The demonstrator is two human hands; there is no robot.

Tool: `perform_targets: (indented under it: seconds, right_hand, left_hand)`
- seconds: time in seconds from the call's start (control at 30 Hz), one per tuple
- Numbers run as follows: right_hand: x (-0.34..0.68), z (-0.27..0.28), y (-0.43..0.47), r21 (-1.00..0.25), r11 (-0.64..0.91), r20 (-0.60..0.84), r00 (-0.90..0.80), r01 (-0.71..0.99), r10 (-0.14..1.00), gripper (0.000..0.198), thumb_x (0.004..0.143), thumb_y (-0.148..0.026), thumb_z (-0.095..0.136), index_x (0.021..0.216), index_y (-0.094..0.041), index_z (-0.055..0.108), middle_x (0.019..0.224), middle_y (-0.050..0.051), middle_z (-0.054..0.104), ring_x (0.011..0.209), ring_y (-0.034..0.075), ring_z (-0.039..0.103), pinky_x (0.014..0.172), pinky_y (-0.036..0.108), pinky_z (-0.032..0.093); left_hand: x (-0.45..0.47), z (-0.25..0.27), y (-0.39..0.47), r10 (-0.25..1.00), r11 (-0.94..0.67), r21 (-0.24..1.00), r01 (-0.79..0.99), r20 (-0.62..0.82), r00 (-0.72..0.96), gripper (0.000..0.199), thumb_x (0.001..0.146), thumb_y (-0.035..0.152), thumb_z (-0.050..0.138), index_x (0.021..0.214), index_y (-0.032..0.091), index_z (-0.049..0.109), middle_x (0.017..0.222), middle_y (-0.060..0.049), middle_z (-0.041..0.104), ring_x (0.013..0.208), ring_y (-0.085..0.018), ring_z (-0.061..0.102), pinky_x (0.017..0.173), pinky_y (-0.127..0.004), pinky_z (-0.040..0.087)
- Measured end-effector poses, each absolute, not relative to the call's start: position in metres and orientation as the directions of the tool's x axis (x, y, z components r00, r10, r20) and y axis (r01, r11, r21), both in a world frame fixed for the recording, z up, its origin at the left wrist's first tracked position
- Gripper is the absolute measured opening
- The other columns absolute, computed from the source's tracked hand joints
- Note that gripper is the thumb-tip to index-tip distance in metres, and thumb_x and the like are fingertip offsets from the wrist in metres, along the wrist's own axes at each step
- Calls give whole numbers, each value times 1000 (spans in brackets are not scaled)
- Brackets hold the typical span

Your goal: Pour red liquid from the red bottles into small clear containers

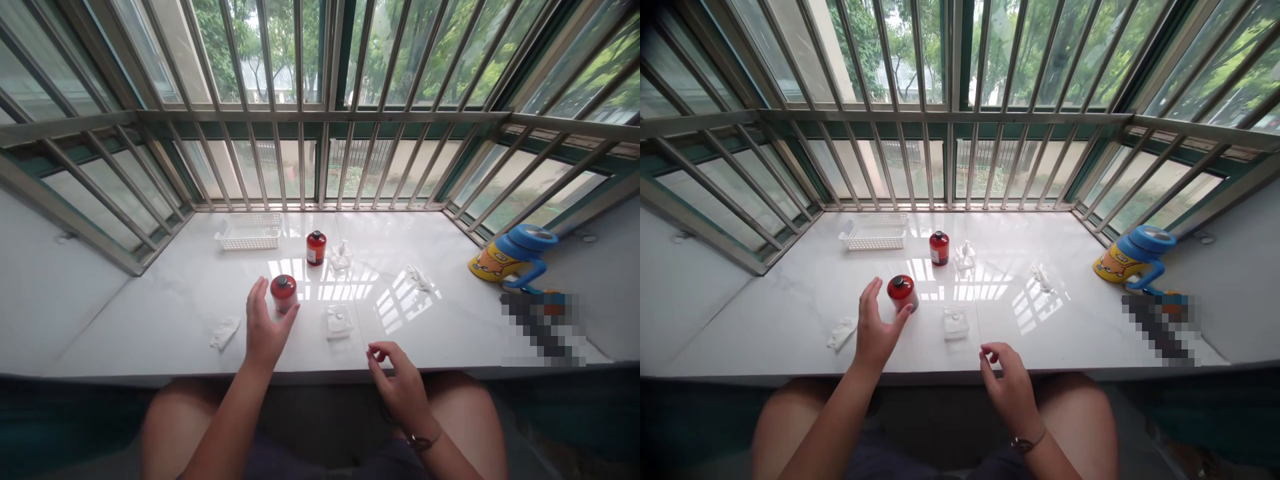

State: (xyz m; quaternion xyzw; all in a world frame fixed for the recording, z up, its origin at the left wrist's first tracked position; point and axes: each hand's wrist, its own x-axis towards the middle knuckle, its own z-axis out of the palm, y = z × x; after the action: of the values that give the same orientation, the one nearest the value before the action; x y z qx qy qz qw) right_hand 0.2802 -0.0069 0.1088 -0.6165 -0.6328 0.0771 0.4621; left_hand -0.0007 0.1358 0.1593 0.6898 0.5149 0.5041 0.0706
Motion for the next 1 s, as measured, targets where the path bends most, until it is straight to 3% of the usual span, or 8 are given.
perform_targets:
  seconds: [0.07, 0.13, 0.27, 0.37, 0.63, 0.83, 1.0]
  right_hand:
    - [271, 111, -12, -612, 309, 551, 111, 728, 827, 14, 103, -22, 64, 116, -25, 67, 100, 3, 71, 87, 18, 68, 86, 34, 56]
    - [262, 114, -17, -573, 373, 582, 41, 730, 813, 18, 102, -17, 63, 118, -25, 65, 101, 3, 71, 89, 19, 68, 86, 35, 55]
    - [244, 123, -21, -544, 456, 575, -83, 705, 814, 22, 101, -10, 58, 118, -24, 63, 102, 4, 72, 90, 20, 67, 85, 37, 54]
    - [236, 131, -23, -544, 478, 561, -124, 690, 818, 23, 101, -8, 57, 117, -24, 62, 102, 4, 71, 91, 21, 68, 87, 39, 54]
    - [235, 166, -34, -593, 471, 535, -117, 653, 837, 23, 104, -15, 60, 124, -24, 60, 108, 5, 71, 98, 21, 67, 88, 36, 56]
    - [224, 192, -40, -576, 520, 529, -198, 631, 825, 40, 106, -43, 65, 139, -22, 55, 115, 8, 71, 101, 22, 67, 87, 34, 56]
    - [209, 178, -41, -499, 562, 523, -287, 659, 802, 40, 100, -62, 68, 111, -24, 61, 85, 1, 67, 75, 21, 61, 69, 35, 45]
  left_hand:
    - [-3, 156, 152, 895, -285, 718, 635, 437, -93, 103, 83, 52, 90, 163, 18, 35, 168, -22, 41, 158, -42, 39, 128, -62, 38]
    - [-1, 154, 166, 962, -132, 785, 605, 248, -111, 109, 76, 51, 95, 162, 18, 36, 165, -22, 46, 155, -42, 43, 127, -61, 39]
    - [6, 160, 175, 987, 1, 835, 550, 89, -136, 82, 76, 42, 95, 145, 21, 57, 142, -16, 69, 129, -36, 67, 115, -52, 52]
    - [7, 164, 170, 982, -30, 833, 553, 128, -138, 70, 77, 43, 94, 136, 22, 63, 131, -12, 74, 118, -34, 72, 109, -49, 55]
    - [-3, 169, 93, 914, -355, 730, 584, 402, 52, 70, 80, 48, 91, 139, 25, 62, 136, -10, 72, 125, -32, 70, 110, -47, 58]
    - [-3, 162, 6, 815, -579, 625, 524, 458, 355, 75, 82, 39, 90, 147, 26, 56, 135, -11, 73, 119, -31, 75, 100, -40, 67]
    - [-9, 133, -27, 730, -681, 505, 530, 524, 439, 64, 88, 28, 74, 149, 21, 57, 129, -12, 77, 113, -28, 78, 95, -35, 69]
